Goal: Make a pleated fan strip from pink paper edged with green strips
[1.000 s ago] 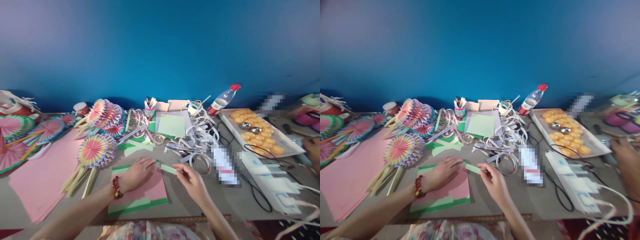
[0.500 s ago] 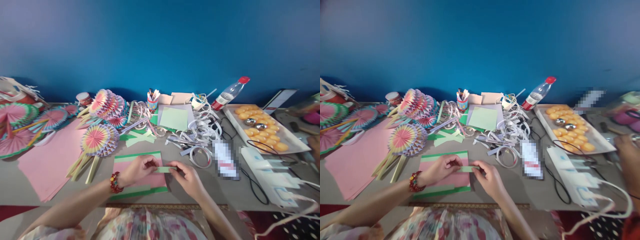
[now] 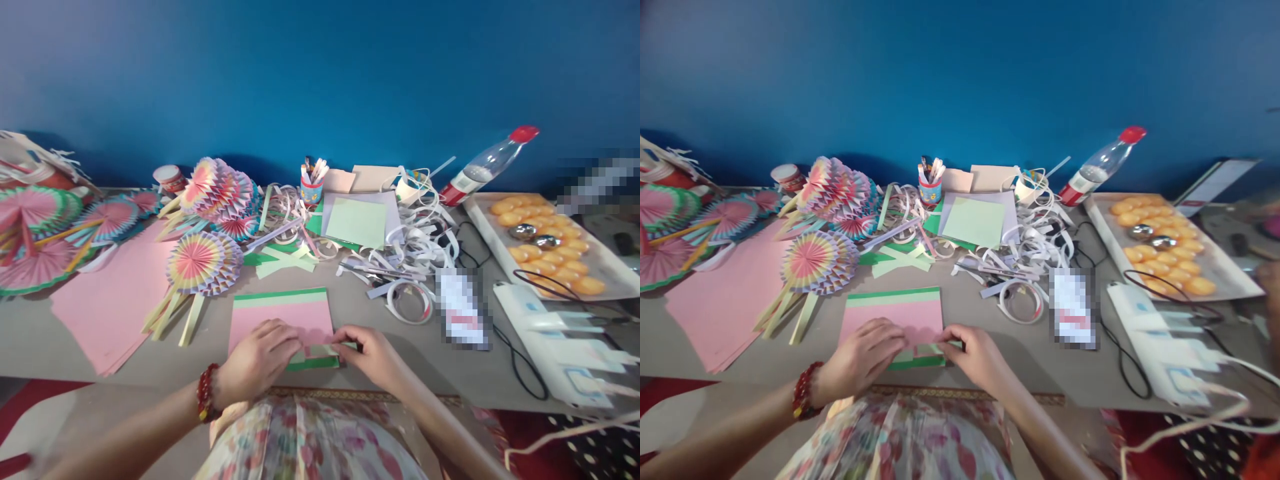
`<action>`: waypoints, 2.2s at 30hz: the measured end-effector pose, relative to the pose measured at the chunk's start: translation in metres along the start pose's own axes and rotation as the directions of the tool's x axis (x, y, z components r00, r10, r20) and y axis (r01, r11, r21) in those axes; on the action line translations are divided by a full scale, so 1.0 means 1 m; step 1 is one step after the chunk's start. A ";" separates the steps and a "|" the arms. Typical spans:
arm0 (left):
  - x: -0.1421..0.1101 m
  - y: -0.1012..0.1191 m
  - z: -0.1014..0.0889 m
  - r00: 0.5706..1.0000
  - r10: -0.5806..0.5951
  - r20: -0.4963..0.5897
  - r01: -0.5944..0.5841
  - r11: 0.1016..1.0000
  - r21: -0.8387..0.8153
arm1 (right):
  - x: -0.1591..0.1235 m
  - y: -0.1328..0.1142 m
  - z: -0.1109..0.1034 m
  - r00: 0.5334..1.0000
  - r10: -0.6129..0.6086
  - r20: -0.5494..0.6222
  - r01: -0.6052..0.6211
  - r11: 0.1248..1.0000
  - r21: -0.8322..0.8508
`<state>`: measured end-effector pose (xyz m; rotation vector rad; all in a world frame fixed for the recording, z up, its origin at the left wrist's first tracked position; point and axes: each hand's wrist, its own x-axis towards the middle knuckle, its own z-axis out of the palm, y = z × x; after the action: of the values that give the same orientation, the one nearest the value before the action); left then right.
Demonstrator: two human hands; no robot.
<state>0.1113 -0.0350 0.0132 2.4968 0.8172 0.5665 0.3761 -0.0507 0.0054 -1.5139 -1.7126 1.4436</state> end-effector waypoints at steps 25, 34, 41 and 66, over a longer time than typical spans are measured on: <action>-0.030 -0.004 0.031 0.993 0.102 0.058 -0.112 0.972 0.206 | 0.005 -0.009 0.010 0.993 0.081 0.090 -0.071 0.992 -0.101; -0.031 -0.004 0.033 0.993 0.092 0.068 -0.105 0.968 0.226 | 0.005 -0.010 0.012 0.995 0.075 0.061 -0.065 0.986 -0.152; -0.030 -0.003 0.033 0.992 0.087 0.090 -0.107 0.962 0.253 | 0.004 -0.011 0.013 0.996 0.080 0.050 -0.069 0.980 -0.186; -0.026 -0.002 0.028 0.990 0.081 0.111 -0.105 0.969 0.225 | -0.016 -0.004 0.011 0.996 0.012 -0.092 -0.049 0.912 -0.407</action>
<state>0.1051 -0.0581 -0.0172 2.7630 0.7685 0.3902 0.3706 -0.0692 0.0097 -1.7912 -2.0338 1.0521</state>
